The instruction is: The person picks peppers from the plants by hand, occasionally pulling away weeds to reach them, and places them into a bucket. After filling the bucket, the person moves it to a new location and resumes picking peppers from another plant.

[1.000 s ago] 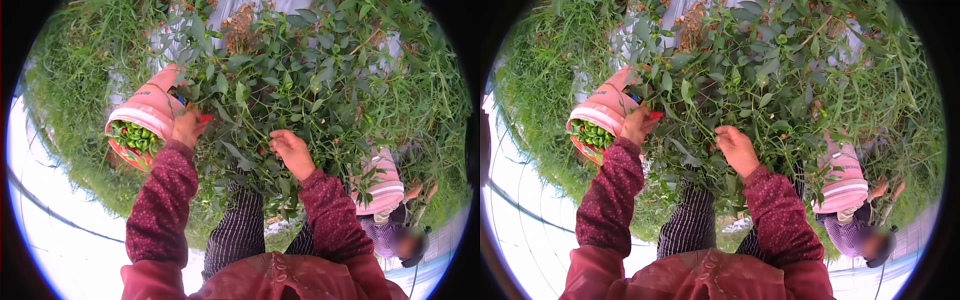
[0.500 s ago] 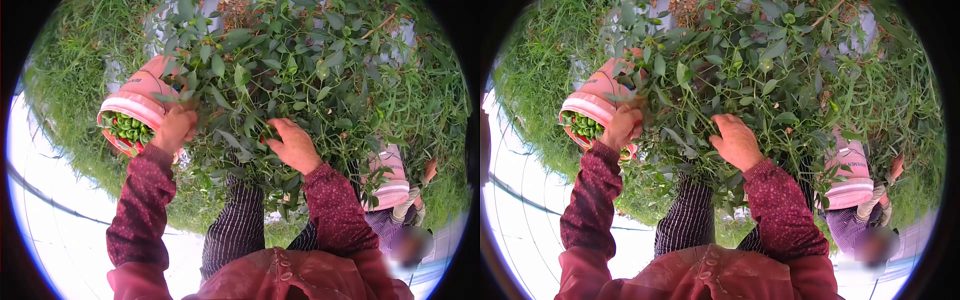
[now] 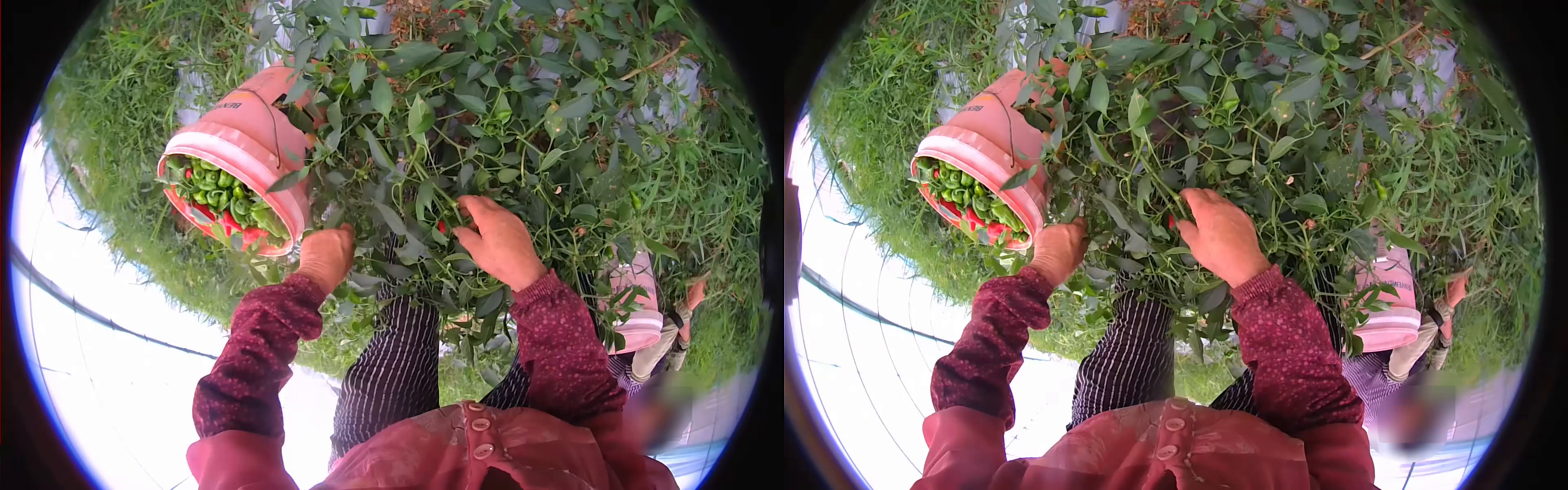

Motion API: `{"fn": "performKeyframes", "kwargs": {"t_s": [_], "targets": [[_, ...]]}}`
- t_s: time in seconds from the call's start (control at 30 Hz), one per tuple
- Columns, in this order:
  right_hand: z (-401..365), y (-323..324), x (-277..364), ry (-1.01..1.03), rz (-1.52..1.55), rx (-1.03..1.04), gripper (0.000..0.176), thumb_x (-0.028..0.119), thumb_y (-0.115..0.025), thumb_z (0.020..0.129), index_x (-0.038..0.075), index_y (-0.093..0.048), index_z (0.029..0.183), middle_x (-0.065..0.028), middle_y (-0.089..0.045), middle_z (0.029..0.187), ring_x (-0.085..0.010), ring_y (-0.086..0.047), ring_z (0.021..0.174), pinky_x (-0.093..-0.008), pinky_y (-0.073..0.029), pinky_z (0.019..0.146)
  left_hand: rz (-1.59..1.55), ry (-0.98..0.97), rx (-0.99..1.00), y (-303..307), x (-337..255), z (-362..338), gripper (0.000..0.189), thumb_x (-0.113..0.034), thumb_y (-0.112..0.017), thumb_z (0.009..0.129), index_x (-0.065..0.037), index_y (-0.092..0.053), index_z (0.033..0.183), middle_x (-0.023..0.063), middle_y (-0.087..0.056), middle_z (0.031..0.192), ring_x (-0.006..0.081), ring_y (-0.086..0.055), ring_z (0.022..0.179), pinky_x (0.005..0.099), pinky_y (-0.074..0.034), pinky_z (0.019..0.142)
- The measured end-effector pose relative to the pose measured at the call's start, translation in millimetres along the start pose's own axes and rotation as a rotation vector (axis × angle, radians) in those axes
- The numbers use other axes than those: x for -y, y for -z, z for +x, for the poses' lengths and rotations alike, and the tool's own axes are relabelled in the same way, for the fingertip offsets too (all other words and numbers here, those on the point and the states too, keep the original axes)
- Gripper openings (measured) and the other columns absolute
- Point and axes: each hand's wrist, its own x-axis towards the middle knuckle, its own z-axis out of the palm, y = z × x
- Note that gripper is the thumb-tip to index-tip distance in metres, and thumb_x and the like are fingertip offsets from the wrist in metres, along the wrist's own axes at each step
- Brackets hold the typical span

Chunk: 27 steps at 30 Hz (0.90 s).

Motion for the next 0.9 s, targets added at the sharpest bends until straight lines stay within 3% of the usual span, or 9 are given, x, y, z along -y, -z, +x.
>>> {"fn": "performKeyframes", "kwargs": {"t_s": [0.13,0.2,0.3,0.43,0.57,0.7,0.77,0.8,0.9], "targets": [[0.6,1.7,2.0,0.024,-0.026,0.000,0.038,0.017,-0.058,0.080,0.001,-0.050,0.114,-0.0161,-0.057,0.107,-0.0341,-0.056,0.097,-0.0427,-0.044,0.083,0.057,0.010,0.045,1.9,-14.2,17.2,0.023,-0.009,-0.054,0.077,0.003,-0.053,0.097,0.0139,-0.066,0.074,0.0290,-0.066,0.070,0.0388,-0.052,0.061],[1.3,1.1,1.5,0.047,-0.069,-0.037,0.039,0.016,-0.060,0.079,0.002,-0.050,0.115,-0.0138,-0.059,0.104,-0.0271,-0.062,0.085,-0.0378,-0.047,0.076,0.068,0.040,0.003,-10.5,-20.1,37.2,0.021,-0.013,-0.053,0.080,0.002,-0.052,0.095,0.0135,-0.065,0.072,0.0293,-0.066,0.069,0.0388,-0.052,0.060],[1.7,4.2,5.3,0.032,-0.032,0.006,0.037,0.017,-0.057,0.080,0.002,-0.050,0.114,-0.0158,-0.057,0.105,-0.0343,-0.056,0.095,-0.0423,-0.045,0.081,0.058,0.063,-0.093,-10.6,-23.8,56.9,0.018,-0.013,-0.051,0.082,0.000,-0.052,0.093,0.0128,-0.065,0.073,0.0289,-0.065,0.069,0.0379,-0.052,0.062],[3.0,4.0,5.3,0.015,0.010,0.000,0.036,0.019,-0.057,0.081,0.002,-0.051,0.111,-0.0157,-0.058,0.107,-0.0331,-0.057,0.096,-0.0419,-0.045,0.081,0.101,-0.005,-0.180,-1.3,-20.7,61.8,0.020,-0.010,-0.051,0.079,0.000,-0.053,0.096,0.0148,-0.064,0.083,0.0281,-0.065,0.077,0.0370,-0.052,0.066],[3.5,6.9,8.2,0.003,0.012,0.011,0.034,0.020,-0.056,0.082,0.003,-0.051,0.111,-0.0154,-0.058,0.107,-0.0325,-0.057,0.096,-0.0415,-0.045,0.081,0.007,-0.026,0.025,9.0,-13.9,38.0,0.018,-0.006,-0.053,0.077,-0.002,-0.057,0.094,0.0161,-0.064,0.090,0.0303,-0.064,0.081,0.0390,-0.051,0.069],[4.7,7.7,5.2,0.012,0.030,0.000,0.032,0.020,-0.056,0.082,0.004,-0.052,0.110,-0.0141,-0.059,0.105,-0.0323,-0.058,0.094,-0.0416,-0.046,0.079,-0.223,0.064,-0.108,-18.8,7.8,17.1,0.019,-0.015,-0.057,0.080,-0.004,-0.060,0.095,0.0177,-0.065,0.086,0.0327,-0.063,0.082,0.0383,-0.050,0.074],[7.4,6.5,4.8,0.008,0.026,0.006,0.031,0.020,-0.055,0.082,0.005,-0.052,0.109,-0.0136,-0.060,0.105,-0.0324,-0.058,0.093,-0.0415,-0.046,0.079,-0.520,0.082,-0.251,-26.9,22.2,13.3,0.030,-0.016,-0.064,0.078,-0.006,-0.059,0.106,0.0176,-0.065,0.090,0.0313,-0.064,0.082,0.0348,-0.050,0.074],[6.7,5.5,4.5,0.009,0.034,0.001,0.031,0.020,-0.055,0.082,0.005,-0.052,0.109,-0.0130,-0.060,0.103,-0.0322,-0.058,0.092,-0.0413,-0.046,0.079,-0.655,0.155,-0.166,-28.2,27.9,13.5,0.029,-0.011,-0.061,0.079,-0.007,-0.059,0.107,0.0155,-0.065,0.096,0.0275,-0.064,0.085,0.0325,-0.049,0.076],[8.6,7.2,4.2,-0.004,0.050,-0.003,0.030,0.020,-0.055,0.082,0.006,-0.053,0.109,-0.0118,-0.061,0.101,-0.0315,-0.059,0.090,-0.0407,-0.046,0.078,-0.736,0.106,-0.234,-38.2,31.4,12.9,0.029,-0.004,-0.059,0.079,-0.007,-0.058,0.108,0.0110,-0.065,0.094,0.0200,-0.063,0.082,0.0296,-0.049,0.074]]}}
